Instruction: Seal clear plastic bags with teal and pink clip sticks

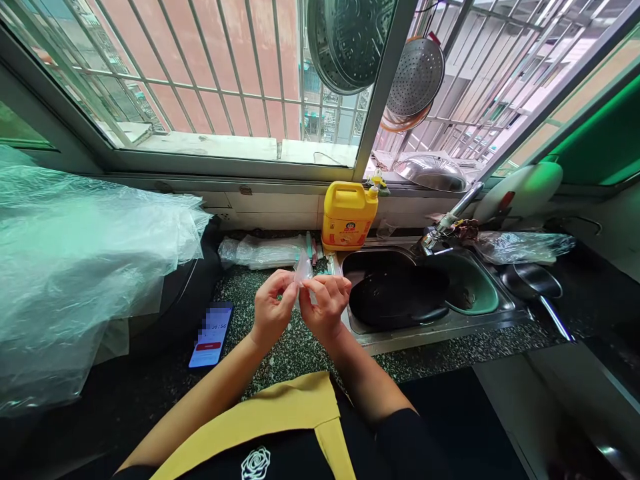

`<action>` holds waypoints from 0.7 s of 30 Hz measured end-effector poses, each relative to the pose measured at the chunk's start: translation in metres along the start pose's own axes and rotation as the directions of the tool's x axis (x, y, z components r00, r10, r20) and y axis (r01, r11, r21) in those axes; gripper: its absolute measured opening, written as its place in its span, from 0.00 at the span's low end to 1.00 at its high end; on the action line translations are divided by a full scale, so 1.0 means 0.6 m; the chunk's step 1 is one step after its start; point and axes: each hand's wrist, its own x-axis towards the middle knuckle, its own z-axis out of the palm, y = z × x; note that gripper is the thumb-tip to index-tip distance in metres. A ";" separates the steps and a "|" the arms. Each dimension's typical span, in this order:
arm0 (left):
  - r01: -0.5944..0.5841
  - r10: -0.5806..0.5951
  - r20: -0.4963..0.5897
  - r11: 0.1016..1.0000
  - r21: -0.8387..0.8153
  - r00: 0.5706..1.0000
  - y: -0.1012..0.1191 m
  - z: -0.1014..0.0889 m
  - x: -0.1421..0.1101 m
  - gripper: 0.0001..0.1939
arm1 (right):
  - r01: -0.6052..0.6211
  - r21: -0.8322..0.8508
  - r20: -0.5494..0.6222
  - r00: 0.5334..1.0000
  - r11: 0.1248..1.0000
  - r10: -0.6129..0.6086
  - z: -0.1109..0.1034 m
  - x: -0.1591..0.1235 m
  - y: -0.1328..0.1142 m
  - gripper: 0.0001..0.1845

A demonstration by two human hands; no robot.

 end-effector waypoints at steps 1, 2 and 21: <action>0.007 -0.007 0.013 1.000 -0.020 1.000 0.000 -0.001 -0.001 0.07 | 0.009 0.002 0.002 1.000 1.000 -0.009 0.003 0.000 -0.001 0.03; 0.012 -0.012 0.015 0.999 -0.040 1.000 0.000 -0.001 -0.001 0.07 | 0.018 0.006 0.009 1.000 1.000 -0.018 0.005 0.000 -0.003 0.03; 0.085 -0.334 -0.242 0.726 -0.683 0.911 -0.019 -0.133 0.033 0.13 | -0.783 -0.008 0.946 -0.207 -0.622 0.249 0.003 -0.098 0.040 0.34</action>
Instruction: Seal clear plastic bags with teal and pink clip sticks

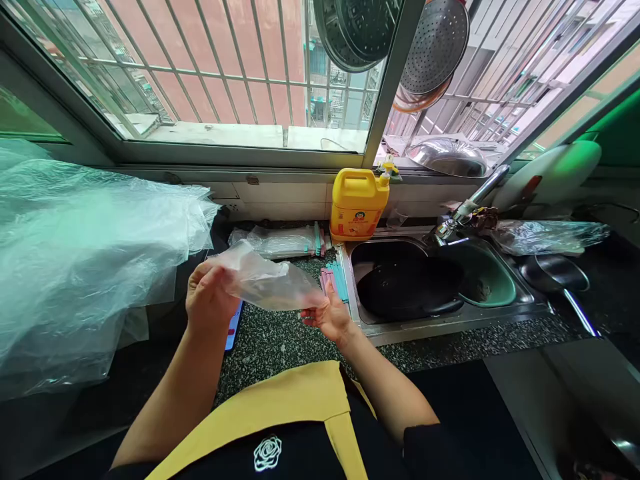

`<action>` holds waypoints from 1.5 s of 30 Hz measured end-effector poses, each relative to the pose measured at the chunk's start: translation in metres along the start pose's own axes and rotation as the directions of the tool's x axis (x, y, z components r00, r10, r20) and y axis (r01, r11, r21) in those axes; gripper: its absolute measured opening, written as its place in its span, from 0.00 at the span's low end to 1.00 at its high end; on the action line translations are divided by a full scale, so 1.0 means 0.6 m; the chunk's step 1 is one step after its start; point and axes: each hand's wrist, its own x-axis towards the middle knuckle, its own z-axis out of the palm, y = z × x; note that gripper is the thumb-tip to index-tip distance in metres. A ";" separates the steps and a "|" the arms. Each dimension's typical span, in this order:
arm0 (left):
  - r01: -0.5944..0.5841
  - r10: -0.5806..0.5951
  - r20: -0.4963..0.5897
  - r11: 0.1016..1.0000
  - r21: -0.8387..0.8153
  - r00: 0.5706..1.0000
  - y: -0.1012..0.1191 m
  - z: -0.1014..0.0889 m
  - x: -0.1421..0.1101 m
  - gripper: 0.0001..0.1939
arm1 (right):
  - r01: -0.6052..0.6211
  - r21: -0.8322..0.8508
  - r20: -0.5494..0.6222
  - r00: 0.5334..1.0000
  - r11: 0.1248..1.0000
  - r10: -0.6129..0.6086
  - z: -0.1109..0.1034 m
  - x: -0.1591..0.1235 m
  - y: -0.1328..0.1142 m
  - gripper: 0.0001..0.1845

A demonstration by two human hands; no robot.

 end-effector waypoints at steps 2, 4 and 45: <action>-0.005 0.005 0.066 1.000 0.002 0.998 0.004 -0.006 -0.001 0.13 | -0.005 0.029 0.033 0.999 1.000 0.004 0.014 0.009 -0.005 0.31; -0.013 0.013 0.117 1.000 0.001 0.993 0.011 -0.010 -0.001 0.13 | 0.002 0.034 0.048 0.999 0.999 -0.004 0.025 0.020 -0.010 0.25; -0.204 -0.064 0.571 0.897 0.391 0.818 -0.008 -0.035 -0.053 0.13 | 0.596 -0.685 0.398 0.787 0.419 -0.471 0.127 -0.050 -0.057 0.16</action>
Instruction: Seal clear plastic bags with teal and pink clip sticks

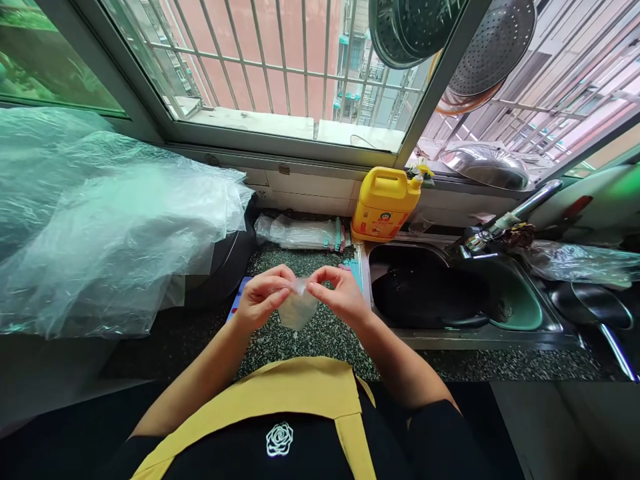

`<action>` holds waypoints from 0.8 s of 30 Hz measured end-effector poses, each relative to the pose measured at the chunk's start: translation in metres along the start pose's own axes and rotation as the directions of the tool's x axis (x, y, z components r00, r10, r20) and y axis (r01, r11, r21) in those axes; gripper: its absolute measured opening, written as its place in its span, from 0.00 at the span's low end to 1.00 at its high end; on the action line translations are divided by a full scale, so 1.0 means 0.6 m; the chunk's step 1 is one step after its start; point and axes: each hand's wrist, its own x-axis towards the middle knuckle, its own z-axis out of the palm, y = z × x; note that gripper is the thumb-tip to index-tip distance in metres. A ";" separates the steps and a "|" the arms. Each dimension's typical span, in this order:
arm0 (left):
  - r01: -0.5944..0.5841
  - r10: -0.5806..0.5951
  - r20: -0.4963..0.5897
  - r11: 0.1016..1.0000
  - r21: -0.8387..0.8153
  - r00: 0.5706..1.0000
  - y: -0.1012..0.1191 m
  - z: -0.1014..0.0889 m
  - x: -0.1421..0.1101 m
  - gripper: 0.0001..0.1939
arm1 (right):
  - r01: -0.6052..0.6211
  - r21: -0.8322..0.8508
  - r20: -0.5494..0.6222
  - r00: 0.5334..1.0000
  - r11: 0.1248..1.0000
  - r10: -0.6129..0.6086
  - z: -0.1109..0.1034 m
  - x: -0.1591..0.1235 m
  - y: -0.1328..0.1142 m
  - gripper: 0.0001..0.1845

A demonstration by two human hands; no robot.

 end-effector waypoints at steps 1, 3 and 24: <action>-0.014 0.014 -0.003 0.999 0.035 1.000 -0.002 0.002 -0.005 0.13 | 0.058 -0.094 -0.021 0.998 0.994 -0.060 -0.001 -0.004 0.000 0.13; -0.061 0.070 -0.076 0.991 0.119 0.995 -0.005 0.008 -0.014 0.15 | 0.187 -0.298 -0.056 0.976 0.936 -0.212 -0.006 -0.013 0.000 0.09; -0.162 0.131 0.122 0.940 0.300 0.984 0.058 -0.014 0.015 0.04 | 0.244 -0.319 -0.165 0.937 0.916 -0.308 -0.047 -0.031 0.002 0.15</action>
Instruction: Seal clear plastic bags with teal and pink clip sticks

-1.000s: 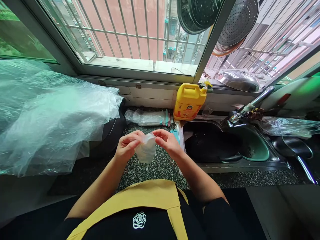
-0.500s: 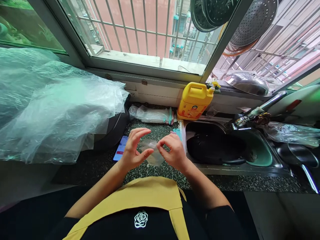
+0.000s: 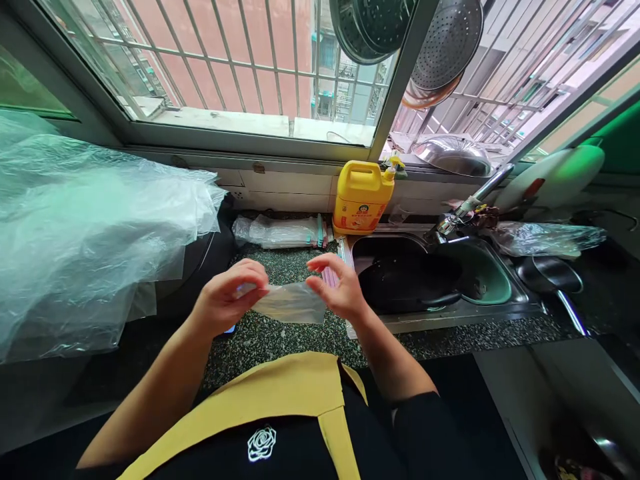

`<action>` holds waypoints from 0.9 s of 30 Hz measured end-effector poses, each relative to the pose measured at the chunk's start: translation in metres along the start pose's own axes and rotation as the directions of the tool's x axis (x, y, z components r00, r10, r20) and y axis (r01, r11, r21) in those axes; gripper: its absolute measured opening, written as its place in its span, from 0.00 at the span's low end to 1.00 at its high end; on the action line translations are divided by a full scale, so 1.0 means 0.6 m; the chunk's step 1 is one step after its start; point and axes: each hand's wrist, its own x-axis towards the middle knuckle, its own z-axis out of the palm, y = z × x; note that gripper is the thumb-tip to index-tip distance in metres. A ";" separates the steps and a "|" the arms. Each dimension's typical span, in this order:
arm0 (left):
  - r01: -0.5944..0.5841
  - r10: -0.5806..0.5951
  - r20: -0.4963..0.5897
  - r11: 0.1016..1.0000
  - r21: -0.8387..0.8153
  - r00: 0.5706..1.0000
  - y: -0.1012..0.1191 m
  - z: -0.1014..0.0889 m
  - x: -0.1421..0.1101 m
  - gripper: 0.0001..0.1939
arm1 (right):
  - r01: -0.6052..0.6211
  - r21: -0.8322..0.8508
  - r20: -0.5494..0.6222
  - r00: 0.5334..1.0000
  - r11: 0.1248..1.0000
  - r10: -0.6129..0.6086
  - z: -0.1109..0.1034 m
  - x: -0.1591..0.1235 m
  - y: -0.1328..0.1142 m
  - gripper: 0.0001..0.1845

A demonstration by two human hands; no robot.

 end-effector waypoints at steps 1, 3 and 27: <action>-0.035 0.035 -0.012 0.999 -0.009 0.999 0.002 -0.009 -0.004 0.03 | -0.107 0.047 -0.077 0.991 0.993 0.110 -0.004 -0.003 0.023 0.17; -0.102 0.101 -0.022 0.995 -0.013 0.995 0.008 -0.027 -0.014 0.02 | -0.320 0.158 -0.141 0.929 0.934 0.342 -0.003 -0.013 0.074 0.21; -0.173 0.176 -0.026 0.979 0.109 0.984 0.036 -0.039 -0.086 0.06 | -0.726 0.666 0.488 0.597 0.171 0.637 0.050 -0.055 0.144 0.17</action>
